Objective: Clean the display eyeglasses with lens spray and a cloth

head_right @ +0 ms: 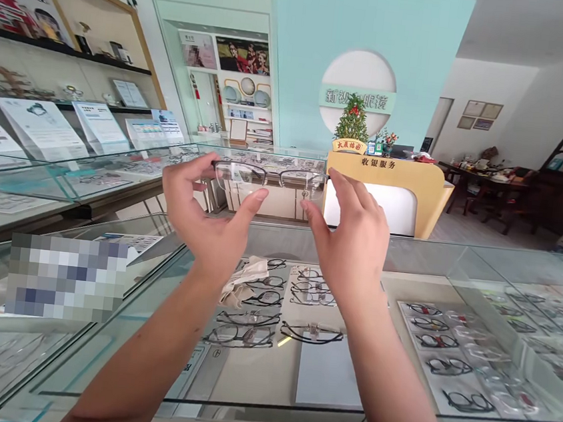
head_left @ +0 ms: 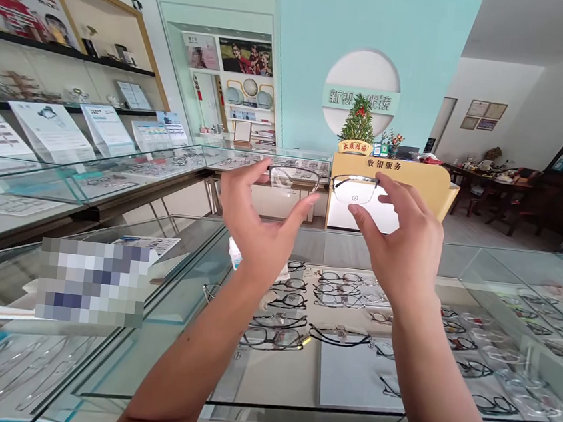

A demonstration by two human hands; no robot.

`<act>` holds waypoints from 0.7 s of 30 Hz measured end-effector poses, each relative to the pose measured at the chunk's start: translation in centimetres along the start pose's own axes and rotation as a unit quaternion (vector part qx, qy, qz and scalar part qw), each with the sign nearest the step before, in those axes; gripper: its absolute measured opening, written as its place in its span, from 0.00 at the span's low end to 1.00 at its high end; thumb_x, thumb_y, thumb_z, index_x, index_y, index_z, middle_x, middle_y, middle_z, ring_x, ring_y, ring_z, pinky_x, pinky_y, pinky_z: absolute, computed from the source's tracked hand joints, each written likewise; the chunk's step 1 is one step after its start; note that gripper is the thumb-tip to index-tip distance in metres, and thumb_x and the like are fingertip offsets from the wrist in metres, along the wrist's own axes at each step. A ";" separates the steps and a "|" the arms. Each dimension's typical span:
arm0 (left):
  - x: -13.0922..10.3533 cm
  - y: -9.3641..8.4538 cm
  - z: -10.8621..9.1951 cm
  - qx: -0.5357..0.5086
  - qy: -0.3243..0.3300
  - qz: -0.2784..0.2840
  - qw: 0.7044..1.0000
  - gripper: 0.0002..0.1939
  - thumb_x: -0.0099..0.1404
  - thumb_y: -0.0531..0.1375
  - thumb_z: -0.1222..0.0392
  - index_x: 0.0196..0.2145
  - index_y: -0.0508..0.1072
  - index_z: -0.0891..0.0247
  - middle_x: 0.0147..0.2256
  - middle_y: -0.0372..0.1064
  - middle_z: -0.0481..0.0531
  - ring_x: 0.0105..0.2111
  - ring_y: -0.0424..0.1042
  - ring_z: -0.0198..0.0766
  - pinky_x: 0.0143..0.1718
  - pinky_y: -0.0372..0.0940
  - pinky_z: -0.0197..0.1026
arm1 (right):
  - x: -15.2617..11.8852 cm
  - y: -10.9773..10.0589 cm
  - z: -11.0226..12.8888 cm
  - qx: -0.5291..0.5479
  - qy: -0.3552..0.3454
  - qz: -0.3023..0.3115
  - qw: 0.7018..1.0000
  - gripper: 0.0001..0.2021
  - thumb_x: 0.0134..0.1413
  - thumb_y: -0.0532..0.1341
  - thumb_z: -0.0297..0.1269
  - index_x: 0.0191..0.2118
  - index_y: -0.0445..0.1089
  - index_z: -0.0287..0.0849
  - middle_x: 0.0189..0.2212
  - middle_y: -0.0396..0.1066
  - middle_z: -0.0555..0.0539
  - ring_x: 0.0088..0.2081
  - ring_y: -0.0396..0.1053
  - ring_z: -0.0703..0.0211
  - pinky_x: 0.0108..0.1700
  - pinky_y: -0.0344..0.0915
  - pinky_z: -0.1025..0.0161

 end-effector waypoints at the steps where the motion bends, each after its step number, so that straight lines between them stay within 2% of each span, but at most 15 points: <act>1: 0.0 0.0 -0.2 0.002 0.001 0.004 1.000 0.39 0.66 0.73 0.37 0.67 0.67 0.51 0.60 0.70 0.59 0.60 0.74 0.58 0.65 0.68 0.65 | 0.0 0.0 -0.2 -0.002 0.004 0.001 1.000 0.22 0.70 0.67 0.47 0.66 0.76 0.50 0.55 0.82 0.39 0.51 0.82 0.40 0.52 0.79 0.41; 8: -0.2 0.8 -1.1 0.007 0.013 0.030 0.999 0.35 0.71 0.70 0.38 0.68 0.66 0.49 0.61 0.72 0.58 0.64 0.72 0.57 0.67 0.67 0.66 | 0.0 -0.4 -1.0 -0.003 0.005 -0.009 1.000 0.25 0.72 0.65 0.50 0.69 0.73 0.50 0.55 0.82 0.38 0.52 0.81 0.38 0.52 0.79 0.39; 21: -0.6 0.5 -1.8 0.036 0.038 0.006 0.999 0.33 0.73 0.69 0.40 0.69 0.66 0.49 0.61 0.75 0.58 0.61 0.75 0.54 0.62 0.74 0.62 | 0.1 -0.6 -0.7 -0.031 -0.006 -0.003 0.999 0.25 0.71 0.66 0.48 0.68 0.75 0.48 0.51 0.84 0.38 0.49 0.82 0.40 0.47 0.79 0.43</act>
Point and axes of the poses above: each hand's wrist, its own x-axis towards the middle knuckle, its own y-axis out of the palm, z = x × y, the point moved 9 cm from there along x, towards the middle knuckle
